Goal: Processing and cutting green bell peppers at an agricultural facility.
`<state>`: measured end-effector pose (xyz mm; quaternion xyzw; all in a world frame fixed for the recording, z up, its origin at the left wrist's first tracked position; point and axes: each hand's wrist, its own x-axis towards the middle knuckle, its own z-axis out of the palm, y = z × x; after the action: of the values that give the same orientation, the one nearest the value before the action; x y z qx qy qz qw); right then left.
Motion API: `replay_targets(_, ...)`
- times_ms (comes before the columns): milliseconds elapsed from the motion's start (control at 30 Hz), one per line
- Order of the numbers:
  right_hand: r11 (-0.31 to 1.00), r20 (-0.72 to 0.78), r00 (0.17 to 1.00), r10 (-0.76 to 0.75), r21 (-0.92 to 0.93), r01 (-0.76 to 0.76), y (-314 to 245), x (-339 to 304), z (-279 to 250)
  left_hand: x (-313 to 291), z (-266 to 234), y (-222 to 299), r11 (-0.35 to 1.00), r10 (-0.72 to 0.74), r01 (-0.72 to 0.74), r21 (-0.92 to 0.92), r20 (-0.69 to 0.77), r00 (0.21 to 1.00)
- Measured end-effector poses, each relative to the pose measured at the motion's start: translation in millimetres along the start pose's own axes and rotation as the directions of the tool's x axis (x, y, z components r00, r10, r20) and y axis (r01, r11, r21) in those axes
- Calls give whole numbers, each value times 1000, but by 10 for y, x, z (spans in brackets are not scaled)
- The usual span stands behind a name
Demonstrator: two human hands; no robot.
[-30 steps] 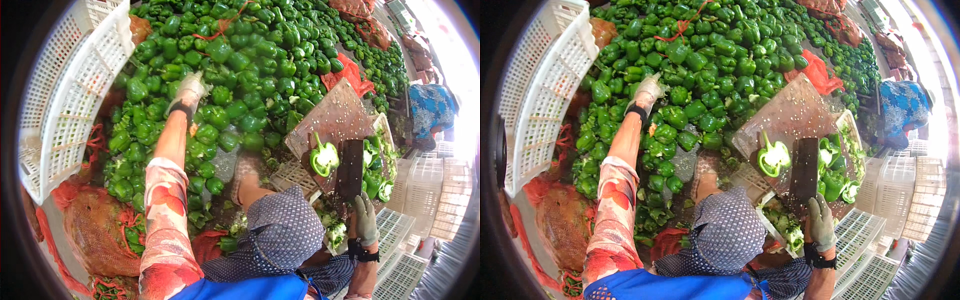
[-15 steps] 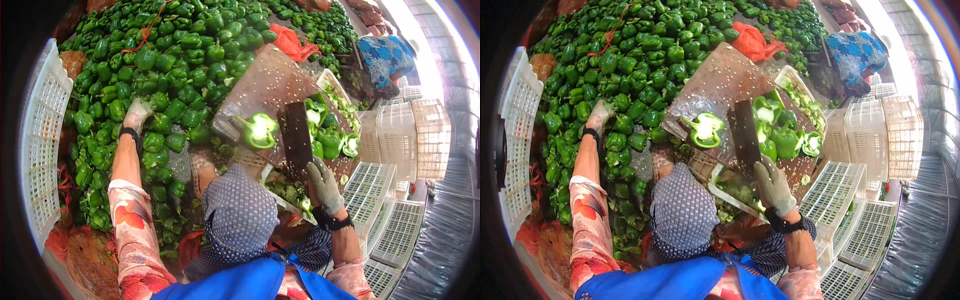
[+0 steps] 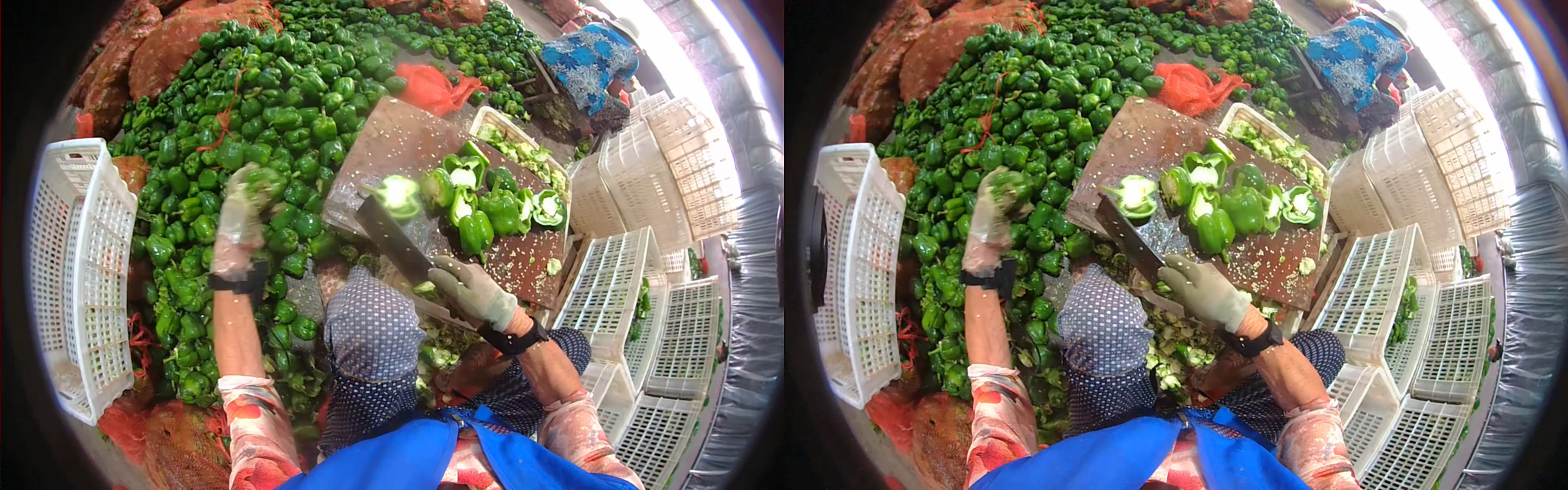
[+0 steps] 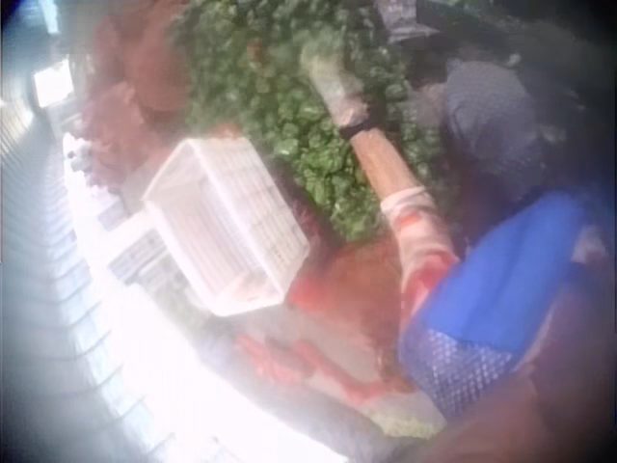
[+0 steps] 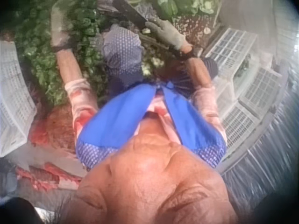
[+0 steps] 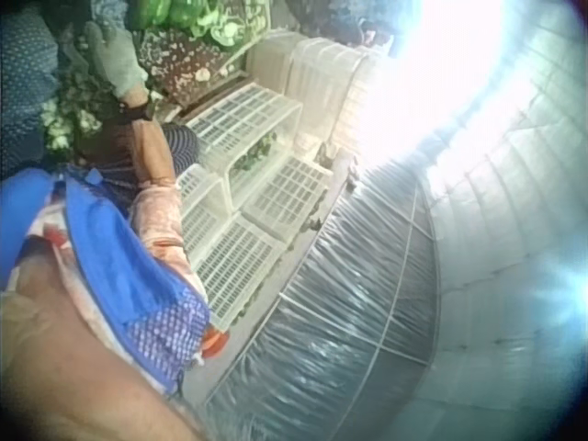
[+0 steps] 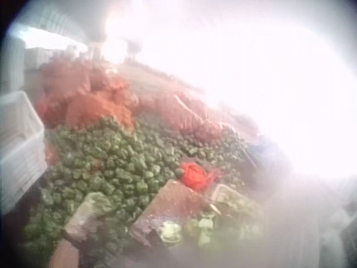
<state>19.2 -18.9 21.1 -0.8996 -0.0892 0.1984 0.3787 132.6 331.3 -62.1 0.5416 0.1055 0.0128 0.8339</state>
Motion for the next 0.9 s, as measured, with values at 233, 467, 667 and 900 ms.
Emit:
replay_targets(233, 858, -205, 911, 359, 457, -235, 138, -221, -74, 137, 1122, -189, 942, 70, -204, 267, 436, 897)
replay_targets(467, 887, -279, 921, 273, 443, -129, 158, -302, -124, -66, 1314, -602, 607, 233, -571, 553, 563, 793)
replay_targets(667, 992, -278, 958, 68, 123, -34, -246, -178, -108, -349, 1280, -286, 964, 20, -138, 228, 456, 890)
replay_targets(900, 952, -299, 935, 190, 288, -102, -528, -195, -204, -313, 1082, -541, 840, -36, -205, 503, 429, 903)
